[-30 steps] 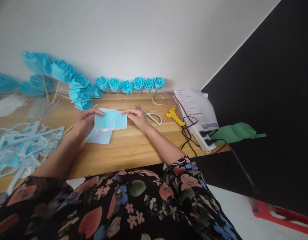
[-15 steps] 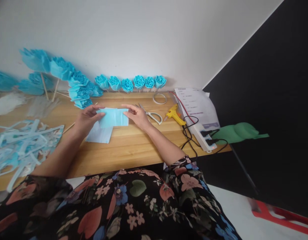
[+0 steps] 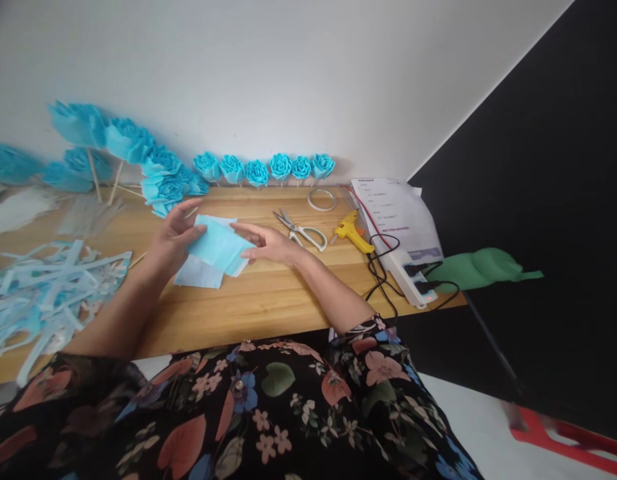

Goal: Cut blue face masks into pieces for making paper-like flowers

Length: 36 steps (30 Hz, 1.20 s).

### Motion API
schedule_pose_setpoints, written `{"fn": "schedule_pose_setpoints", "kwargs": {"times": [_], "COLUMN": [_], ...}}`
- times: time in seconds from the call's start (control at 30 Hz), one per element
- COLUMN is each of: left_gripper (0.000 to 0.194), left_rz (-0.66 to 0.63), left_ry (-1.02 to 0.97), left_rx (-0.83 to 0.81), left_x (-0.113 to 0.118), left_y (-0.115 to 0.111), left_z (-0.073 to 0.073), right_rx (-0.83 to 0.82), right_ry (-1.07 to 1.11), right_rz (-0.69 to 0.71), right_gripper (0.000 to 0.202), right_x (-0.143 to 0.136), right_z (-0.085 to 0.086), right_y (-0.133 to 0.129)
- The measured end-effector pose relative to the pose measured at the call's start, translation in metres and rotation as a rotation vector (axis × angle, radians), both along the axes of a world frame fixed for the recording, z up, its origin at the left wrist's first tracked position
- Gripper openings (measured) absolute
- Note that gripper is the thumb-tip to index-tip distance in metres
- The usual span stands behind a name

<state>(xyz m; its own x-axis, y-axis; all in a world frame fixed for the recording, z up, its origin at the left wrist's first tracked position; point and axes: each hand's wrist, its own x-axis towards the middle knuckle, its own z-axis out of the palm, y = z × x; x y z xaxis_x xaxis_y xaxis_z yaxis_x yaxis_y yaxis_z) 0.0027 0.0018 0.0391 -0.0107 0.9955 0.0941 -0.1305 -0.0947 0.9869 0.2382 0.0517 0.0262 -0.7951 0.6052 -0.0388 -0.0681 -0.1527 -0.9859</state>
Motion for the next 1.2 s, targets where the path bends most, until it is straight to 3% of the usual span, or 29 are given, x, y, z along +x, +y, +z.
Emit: {"fn": "schedule_pose_setpoints", "kwargs": {"times": [0.07, 0.13, 0.33, 0.4, 0.5, 0.57, 0.67, 0.8, 0.87, 0.97, 1.07, 1.2], "left_gripper": [0.064, 0.066, 0.066, 0.074, 0.079, 0.074, 0.059, 0.05, 0.05, 0.046, 0.044, 0.038], "left_rz": [-0.118, -0.212, -0.231, -0.178, -0.113, -0.163, -0.207, -0.045, -0.037, -0.161, -0.304, -0.36], "left_ry": [0.006, 0.045, 0.184, 0.145, -0.009, -0.093, -0.069, 0.077, 0.092, 0.095, 0.154, 0.289], "left_rx": [-0.06, -0.087, -0.06, -0.073, -0.107, -0.156, -0.238, -0.238, -0.219, -0.258, -0.307, -0.262], "left_x": [0.002, 0.005, 0.02, 0.024, 0.028, 0.031, 0.034, 0.035, 0.034, 0.033, 0.033, 0.032], "left_y": [-0.004, -0.008, -0.017, -0.017, -0.017, -0.017, -0.018, -0.018, -0.019, -0.021, -0.024, -0.024], "left_z": [0.003, 0.006, 0.011, 0.009, 0.005, 0.002, 0.0, 0.005, 0.009, 0.015, 0.014, 0.008], "right_rx": [-0.05, -0.072, 0.09, 0.093, 0.072, 0.077, 0.144, 0.265, 0.276, 0.233, 0.199, 0.272], "right_ry": [-0.01, -0.032, -0.173, -0.158, -0.075, -0.037, -0.058, -0.15, -0.135, -0.057, -0.043, -0.109], "right_rz": [0.109, 0.129, 0.048, -0.031, -0.263, -0.4, -0.477, -0.438, -0.413, -0.378, -0.257, -0.121], "right_gripper": [0.077, 0.07, 0.045, 0.04, 0.04, 0.04, 0.039, 0.039, 0.038, 0.046, 0.061, 0.072], "right_x": [0.001, 0.001, -0.011, -0.013, -0.013, -0.012, -0.01, -0.009, -0.007, -0.002, 0.003, 0.003], "right_z": [0.001, 0.0, -0.001, -0.001, -0.002, -0.002, -0.002, -0.002, 0.001, 0.007, 0.014, 0.016], "right_y": [-0.001, -0.003, -0.016, -0.019, -0.018, -0.016, -0.015, -0.016, -0.015, -0.01, -0.007, -0.01]}}
